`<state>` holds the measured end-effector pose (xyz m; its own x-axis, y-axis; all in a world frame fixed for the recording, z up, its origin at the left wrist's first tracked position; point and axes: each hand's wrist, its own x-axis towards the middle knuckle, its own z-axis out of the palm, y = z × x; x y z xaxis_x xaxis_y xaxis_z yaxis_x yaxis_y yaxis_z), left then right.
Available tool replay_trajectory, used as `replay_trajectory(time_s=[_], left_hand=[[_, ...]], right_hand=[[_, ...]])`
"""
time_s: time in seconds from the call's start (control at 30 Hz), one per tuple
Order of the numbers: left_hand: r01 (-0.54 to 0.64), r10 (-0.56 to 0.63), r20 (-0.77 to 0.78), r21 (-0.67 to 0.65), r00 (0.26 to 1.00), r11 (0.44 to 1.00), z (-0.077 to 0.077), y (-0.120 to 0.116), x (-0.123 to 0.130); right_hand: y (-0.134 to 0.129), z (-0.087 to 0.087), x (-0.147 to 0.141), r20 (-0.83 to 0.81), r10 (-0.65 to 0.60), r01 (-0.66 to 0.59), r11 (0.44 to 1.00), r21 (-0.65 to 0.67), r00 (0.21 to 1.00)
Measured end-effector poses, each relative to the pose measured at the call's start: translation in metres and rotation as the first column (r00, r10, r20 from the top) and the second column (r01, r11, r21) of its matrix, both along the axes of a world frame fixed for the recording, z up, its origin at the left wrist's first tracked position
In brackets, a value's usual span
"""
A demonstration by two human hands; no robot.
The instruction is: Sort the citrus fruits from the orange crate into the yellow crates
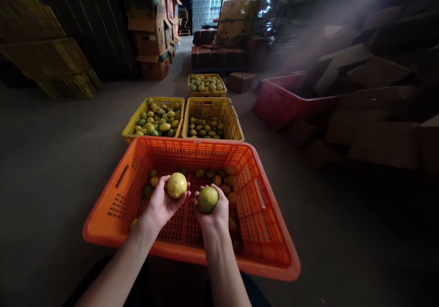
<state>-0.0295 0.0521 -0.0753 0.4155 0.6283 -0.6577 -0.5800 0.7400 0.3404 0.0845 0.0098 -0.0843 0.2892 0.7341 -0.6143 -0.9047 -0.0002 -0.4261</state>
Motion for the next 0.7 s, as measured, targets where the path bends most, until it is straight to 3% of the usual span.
replay_trajectory(time_s=[0.1,0.2,0.43,0.7], left_hand=[[0.014,-0.013,0.04,-0.021,0.999,1.0,-0.0003,-0.0005,0.0007],[0.025,-0.022,0.088,-0.035,0.996,0.999,-0.001,-0.001,0.0014],[0.035,-0.021,0.126,-0.11,0.992,0.993,-0.0018,0.0004,0.0003],[-0.048,0.071,0.123,-0.181,0.99,0.982,-0.0056,0.0031,-0.0012]], right_hand=[[0.0003,0.0032,-0.0014,-0.185,-0.039,0.012,0.989,-0.146,0.982],[0.0016,0.0061,-0.0039,-0.25,-0.026,-0.01,0.99,-0.139,0.968],[0.0046,0.0026,-0.0051,-0.245,-0.059,0.039,0.995,-0.087,0.968],[0.0031,0.0083,-0.0041,-0.203,-0.092,0.082,0.995,-0.058,0.975]])
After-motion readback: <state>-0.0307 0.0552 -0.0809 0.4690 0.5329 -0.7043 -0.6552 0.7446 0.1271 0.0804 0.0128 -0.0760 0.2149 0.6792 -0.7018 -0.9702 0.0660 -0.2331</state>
